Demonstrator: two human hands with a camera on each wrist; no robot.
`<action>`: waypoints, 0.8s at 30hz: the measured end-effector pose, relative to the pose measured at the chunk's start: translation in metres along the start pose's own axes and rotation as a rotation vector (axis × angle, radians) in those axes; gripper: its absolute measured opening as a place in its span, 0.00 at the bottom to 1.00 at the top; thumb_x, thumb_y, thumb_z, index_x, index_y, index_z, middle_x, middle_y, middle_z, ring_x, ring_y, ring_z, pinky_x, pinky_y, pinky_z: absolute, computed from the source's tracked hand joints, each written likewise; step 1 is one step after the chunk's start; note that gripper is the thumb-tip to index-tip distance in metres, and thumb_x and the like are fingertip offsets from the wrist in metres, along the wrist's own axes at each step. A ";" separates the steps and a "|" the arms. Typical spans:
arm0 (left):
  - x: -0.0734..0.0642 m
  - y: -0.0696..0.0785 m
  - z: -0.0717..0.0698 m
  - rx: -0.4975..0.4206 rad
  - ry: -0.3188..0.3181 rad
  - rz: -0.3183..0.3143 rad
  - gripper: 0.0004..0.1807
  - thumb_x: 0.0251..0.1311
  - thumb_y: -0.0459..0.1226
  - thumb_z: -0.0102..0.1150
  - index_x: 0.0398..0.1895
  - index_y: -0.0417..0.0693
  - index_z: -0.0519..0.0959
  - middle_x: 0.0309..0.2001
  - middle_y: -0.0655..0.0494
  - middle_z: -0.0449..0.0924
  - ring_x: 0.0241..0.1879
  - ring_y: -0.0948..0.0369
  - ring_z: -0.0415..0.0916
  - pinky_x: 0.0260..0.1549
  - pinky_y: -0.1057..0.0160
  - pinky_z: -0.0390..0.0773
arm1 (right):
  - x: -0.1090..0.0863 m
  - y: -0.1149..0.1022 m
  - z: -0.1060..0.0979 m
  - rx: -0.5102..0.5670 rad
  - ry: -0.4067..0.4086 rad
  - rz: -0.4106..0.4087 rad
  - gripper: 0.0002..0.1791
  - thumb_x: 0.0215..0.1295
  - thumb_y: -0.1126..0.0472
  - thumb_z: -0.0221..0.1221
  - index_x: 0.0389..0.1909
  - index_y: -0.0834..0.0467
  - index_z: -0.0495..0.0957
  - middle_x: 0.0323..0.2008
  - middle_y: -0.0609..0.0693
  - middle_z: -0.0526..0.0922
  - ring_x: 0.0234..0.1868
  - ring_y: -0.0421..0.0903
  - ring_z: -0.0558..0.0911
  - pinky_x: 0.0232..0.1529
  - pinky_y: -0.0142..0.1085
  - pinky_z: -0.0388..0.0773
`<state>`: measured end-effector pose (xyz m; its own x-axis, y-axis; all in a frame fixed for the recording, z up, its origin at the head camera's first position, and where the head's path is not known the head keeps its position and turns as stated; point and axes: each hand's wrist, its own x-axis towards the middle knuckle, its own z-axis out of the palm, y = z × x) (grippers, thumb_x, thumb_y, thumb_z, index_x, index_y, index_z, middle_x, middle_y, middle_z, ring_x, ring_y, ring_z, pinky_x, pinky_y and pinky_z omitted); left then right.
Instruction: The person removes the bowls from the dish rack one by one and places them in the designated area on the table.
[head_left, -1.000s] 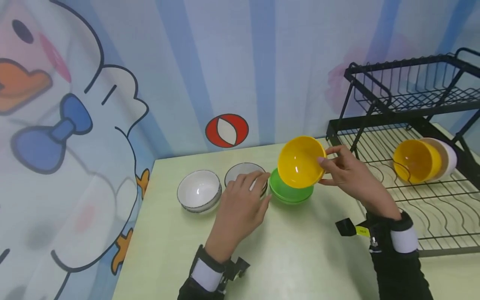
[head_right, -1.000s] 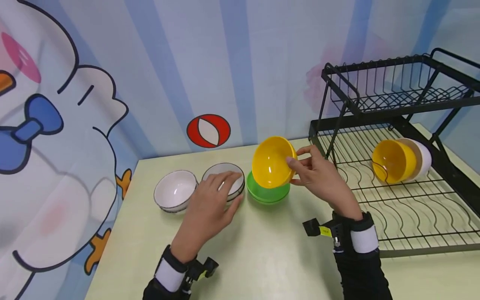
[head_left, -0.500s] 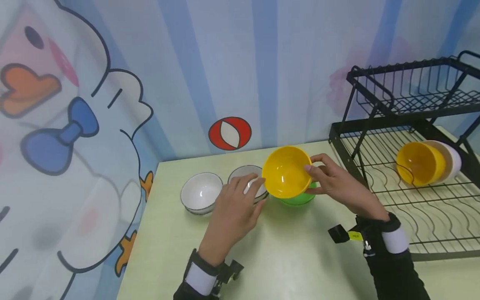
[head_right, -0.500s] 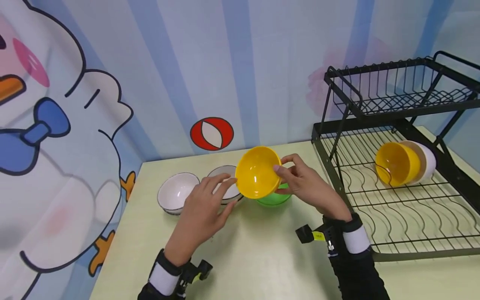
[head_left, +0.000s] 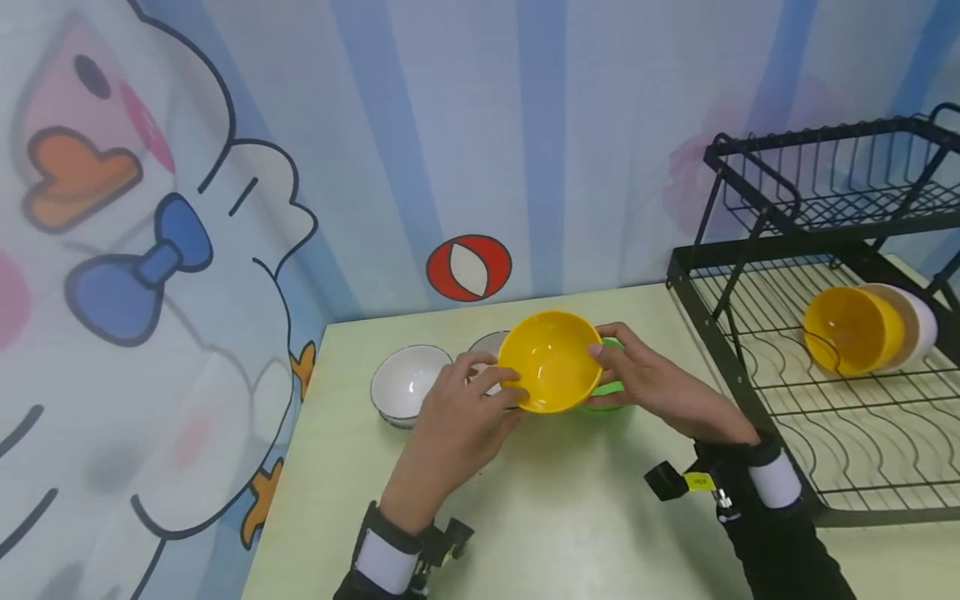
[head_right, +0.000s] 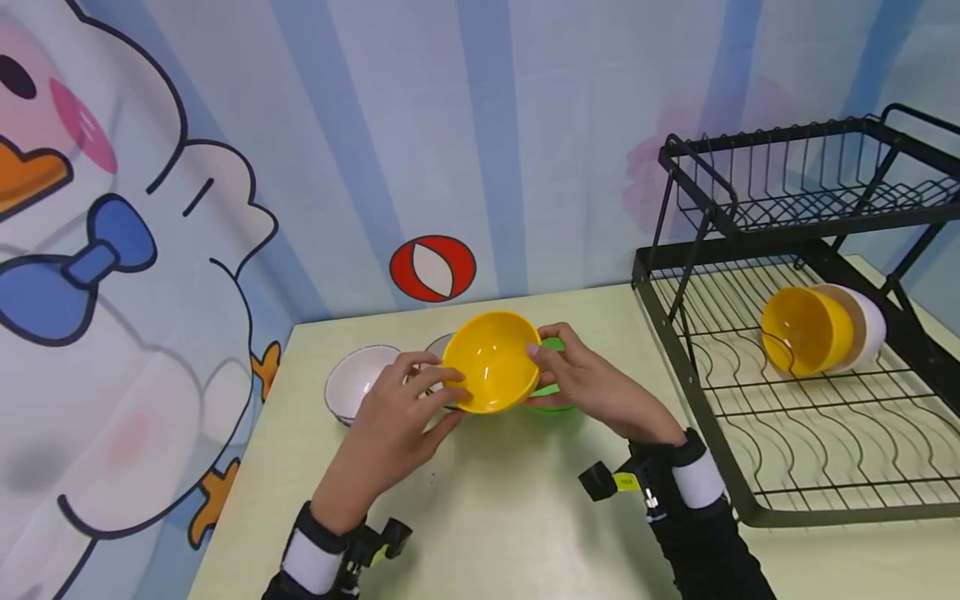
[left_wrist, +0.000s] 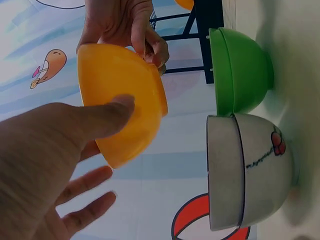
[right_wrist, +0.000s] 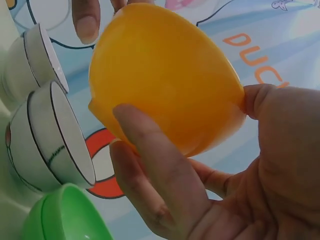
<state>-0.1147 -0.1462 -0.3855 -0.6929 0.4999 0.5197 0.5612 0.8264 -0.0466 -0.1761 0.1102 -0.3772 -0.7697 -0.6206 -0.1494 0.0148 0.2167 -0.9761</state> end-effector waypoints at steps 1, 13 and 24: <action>-0.001 -0.001 -0.001 -0.014 0.004 0.013 0.11 0.50 0.44 0.76 0.36 0.59 0.86 0.43 0.65 0.86 0.54 0.56 0.76 0.47 0.60 0.79 | 0.001 0.000 0.002 0.002 -0.008 0.005 0.28 0.79 0.42 0.42 0.68 0.54 0.50 0.64 0.66 0.67 0.59 0.58 0.79 0.60 0.50 0.79; -0.005 0.000 -0.025 -0.023 -0.123 0.162 0.05 0.56 0.42 0.72 0.36 0.56 0.88 0.34 0.65 0.88 0.39 0.65 0.81 0.49 0.66 0.79 | 0.006 0.002 0.017 0.026 -0.086 0.001 0.29 0.79 0.42 0.40 0.70 0.53 0.53 0.64 0.63 0.67 0.60 0.55 0.79 0.58 0.44 0.81; -0.008 0.011 -0.035 -0.006 -0.209 0.128 0.06 0.56 0.43 0.68 0.26 0.54 0.82 0.21 0.65 0.75 0.21 0.68 0.68 0.21 0.74 0.67 | 0.005 0.003 0.014 -0.001 -0.097 -0.052 0.24 0.80 0.45 0.39 0.67 0.55 0.57 0.59 0.65 0.67 0.59 0.57 0.78 0.58 0.42 0.81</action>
<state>-0.0870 -0.1497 -0.3602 -0.6944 0.6436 0.3217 0.6524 0.7518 -0.0957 -0.1707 0.0972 -0.3832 -0.7041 -0.7010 -0.1132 -0.0243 0.1831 -0.9828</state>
